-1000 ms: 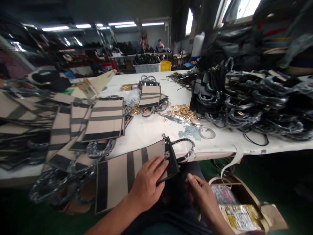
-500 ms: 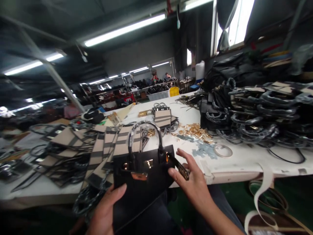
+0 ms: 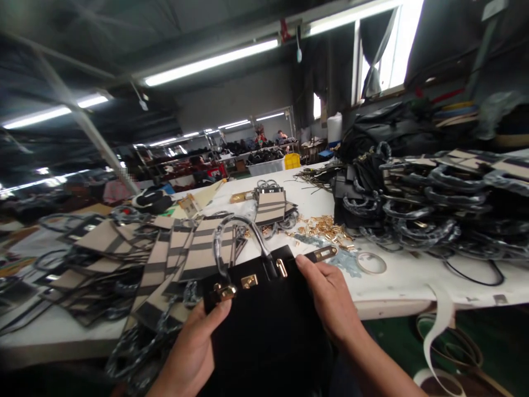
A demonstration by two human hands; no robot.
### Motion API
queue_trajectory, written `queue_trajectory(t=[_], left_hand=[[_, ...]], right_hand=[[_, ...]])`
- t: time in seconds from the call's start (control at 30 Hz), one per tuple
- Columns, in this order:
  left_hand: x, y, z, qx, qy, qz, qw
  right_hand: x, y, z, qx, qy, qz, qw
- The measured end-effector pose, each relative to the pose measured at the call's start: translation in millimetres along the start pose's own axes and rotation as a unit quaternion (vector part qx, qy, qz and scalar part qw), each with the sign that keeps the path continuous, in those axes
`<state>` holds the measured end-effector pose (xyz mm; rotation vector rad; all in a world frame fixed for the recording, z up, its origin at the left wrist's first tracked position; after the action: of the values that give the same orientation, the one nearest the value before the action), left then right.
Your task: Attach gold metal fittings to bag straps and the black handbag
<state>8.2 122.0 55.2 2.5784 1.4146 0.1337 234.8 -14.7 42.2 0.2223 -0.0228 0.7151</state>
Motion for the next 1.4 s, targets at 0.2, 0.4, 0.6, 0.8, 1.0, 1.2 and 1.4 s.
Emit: queue_trajectory(t=[0.2, 0.4, 0.6, 0.8, 1.0, 1.2, 1.4], left_hand=[[12.3, 9.6, 19.7, -0.072, -0.015, 0.1, 0.992], [23.0, 6.6, 50.0, -0.206, -0.111, 0.132, 0.963], [27.8, 20.1, 72.4, -0.295, -0.243, 0.169, 0.908], [32.6, 22.9, 87.3, -0.274, -0.247, 0.13, 0.92], [39.4, 26.9, 93.8, -0.289, -0.24, 0.115, 0.92], [40.0, 26.4, 103.0, -0.29, -0.262, 0.132, 0.911], [35.2, 25.1, 105.4, -0.296, -0.271, 0.169, 0.9]], right_hand=[[10.9, -5.9, -16.9, 0.046, 0.035, -0.003, 0.998], [12.4, 6.2, -39.1, 0.123, 0.116, 0.028, 0.985], [20.4, 4.3, -74.5, 0.159, 0.168, 0.029, 0.972], [31.0, -10.4, -96.7, 0.134, 0.167, 0.007, 0.977], [33.9, -23.8, -95.4, 0.032, 0.143, -0.008, 0.989], [24.8, -38.5, -69.7, -0.249, 0.064, 0.005, 0.966], [9.3, -29.7, -53.3, -0.346, -0.001, 0.062, 0.936]])
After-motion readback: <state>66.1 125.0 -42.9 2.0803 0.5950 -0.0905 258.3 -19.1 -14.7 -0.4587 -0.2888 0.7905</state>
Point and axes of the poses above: each hand's wrist, its own x-axis towards the middle knuckle, its own y-axis out of the palm, z = x × y, the point moved 7 cm from there along x, towards the middle knuckle, and after that the axes turned 3 degrees about x, right-handed, at the moved point
